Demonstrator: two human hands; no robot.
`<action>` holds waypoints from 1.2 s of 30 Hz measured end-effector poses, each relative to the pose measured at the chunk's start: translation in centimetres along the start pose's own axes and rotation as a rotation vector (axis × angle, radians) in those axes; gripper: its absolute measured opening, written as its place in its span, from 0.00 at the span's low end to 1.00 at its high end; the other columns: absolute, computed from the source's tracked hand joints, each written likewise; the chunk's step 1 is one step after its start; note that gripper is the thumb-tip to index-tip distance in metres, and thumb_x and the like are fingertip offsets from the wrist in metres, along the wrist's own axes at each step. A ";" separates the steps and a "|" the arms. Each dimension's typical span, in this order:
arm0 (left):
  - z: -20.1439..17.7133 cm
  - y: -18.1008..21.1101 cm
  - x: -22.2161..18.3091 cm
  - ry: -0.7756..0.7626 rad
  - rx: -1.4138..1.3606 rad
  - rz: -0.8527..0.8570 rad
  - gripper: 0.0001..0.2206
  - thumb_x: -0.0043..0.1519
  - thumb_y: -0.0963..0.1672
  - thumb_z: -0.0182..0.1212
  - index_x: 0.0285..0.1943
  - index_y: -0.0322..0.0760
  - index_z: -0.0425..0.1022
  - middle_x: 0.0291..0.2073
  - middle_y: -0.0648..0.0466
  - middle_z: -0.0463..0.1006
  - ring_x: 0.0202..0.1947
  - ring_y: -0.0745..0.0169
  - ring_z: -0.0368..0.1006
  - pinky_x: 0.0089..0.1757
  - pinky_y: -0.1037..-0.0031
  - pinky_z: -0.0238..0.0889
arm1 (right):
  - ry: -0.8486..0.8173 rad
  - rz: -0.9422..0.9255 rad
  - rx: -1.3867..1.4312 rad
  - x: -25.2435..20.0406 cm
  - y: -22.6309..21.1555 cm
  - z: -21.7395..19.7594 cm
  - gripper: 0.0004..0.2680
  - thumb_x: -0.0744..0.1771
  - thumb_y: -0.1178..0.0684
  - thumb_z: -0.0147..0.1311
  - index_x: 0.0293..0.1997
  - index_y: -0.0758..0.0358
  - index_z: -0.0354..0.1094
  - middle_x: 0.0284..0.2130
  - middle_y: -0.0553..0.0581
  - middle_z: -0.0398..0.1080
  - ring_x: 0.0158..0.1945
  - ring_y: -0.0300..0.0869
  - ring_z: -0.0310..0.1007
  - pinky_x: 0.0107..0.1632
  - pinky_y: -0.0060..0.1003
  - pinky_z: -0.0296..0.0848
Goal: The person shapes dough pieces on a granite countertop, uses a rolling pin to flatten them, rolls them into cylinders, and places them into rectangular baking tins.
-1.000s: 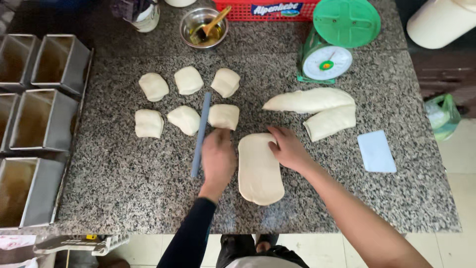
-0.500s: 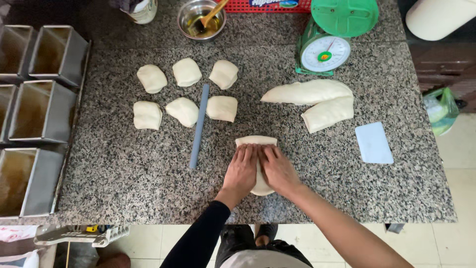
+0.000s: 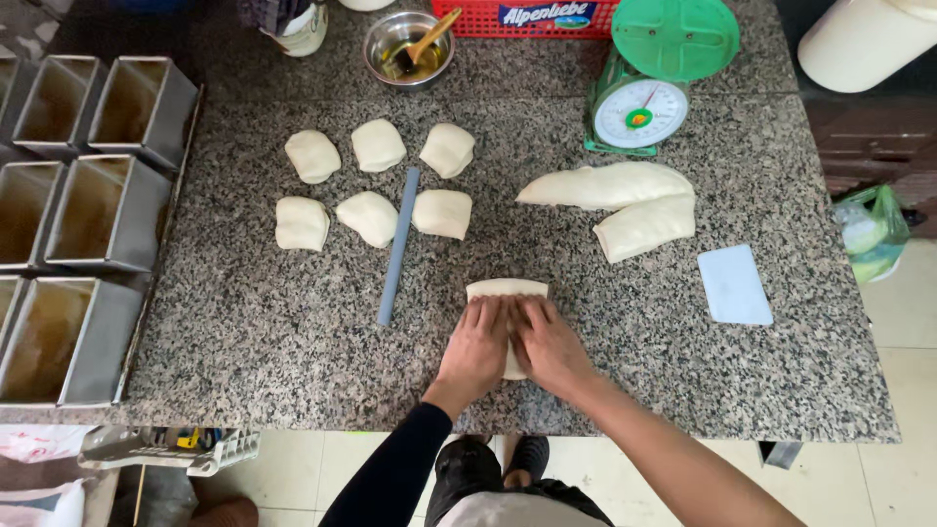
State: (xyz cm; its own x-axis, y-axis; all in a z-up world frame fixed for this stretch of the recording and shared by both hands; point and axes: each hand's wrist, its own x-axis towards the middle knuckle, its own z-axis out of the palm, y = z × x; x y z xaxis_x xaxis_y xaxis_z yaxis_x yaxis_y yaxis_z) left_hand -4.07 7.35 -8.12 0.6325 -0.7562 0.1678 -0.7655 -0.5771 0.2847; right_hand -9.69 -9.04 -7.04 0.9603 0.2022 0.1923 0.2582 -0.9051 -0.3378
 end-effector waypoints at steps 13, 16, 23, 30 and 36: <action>-1.5 0.1 0.2 0.125 -0.066 -0.027 0.25 0.60 0.41 0.55 0.67 0.21 0.65 0.60 0.37 0.67 0.63 0.36 0.62 0.63 0.54 0.54 | 0.033 -0.017 0.013 0.8 1.0 -1.4 0.16 0.64 0.54 0.58 0.54 0.76 0.67 0.53 0.67 0.63 0.58 0.59 0.63 0.62 0.53 0.66; -0.5 0.9 -1.1 0.007 0.048 -0.032 0.27 0.59 0.41 0.54 0.67 0.17 0.63 0.59 0.33 0.65 0.62 0.34 0.61 0.63 0.52 0.53 | -0.057 0.001 0.001 -0.8 -0.1 -0.5 0.17 0.63 0.53 0.58 0.53 0.77 0.66 0.55 0.69 0.61 0.60 0.60 0.61 0.62 0.53 0.65; 0.3 2.1 -3.4 -0.021 -0.031 -0.016 0.29 0.57 0.41 0.55 0.67 0.15 0.62 0.60 0.34 0.65 0.62 0.34 0.60 0.64 0.55 0.54 | -0.045 -0.006 0.055 -3.3 -1.0 0.3 0.16 0.68 0.54 0.53 0.60 0.75 0.65 0.54 0.67 0.64 0.60 0.58 0.62 0.61 0.51 0.68; -2.4 1.5 -2.2 0.001 -0.079 -0.047 0.24 0.61 0.41 0.53 0.66 0.21 0.65 0.61 0.37 0.66 0.64 0.38 0.62 0.66 0.55 0.54 | -0.004 0.005 0.019 -1.8 -0.4 -1.8 0.17 0.66 0.51 0.53 0.60 0.68 0.65 0.53 0.65 0.64 0.59 0.55 0.64 0.61 0.50 0.70; 0.3 3.6 -4.9 0.107 0.031 -0.013 0.27 0.56 0.41 0.54 0.65 0.18 0.65 0.60 0.33 0.67 0.64 0.35 0.61 0.65 0.54 0.52 | -0.067 -0.005 -0.019 -4.6 -2.2 -0.1 0.20 0.66 0.53 0.52 0.64 0.75 0.60 0.58 0.71 0.61 0.60 0.63 0.59 0.63 0.53 0.63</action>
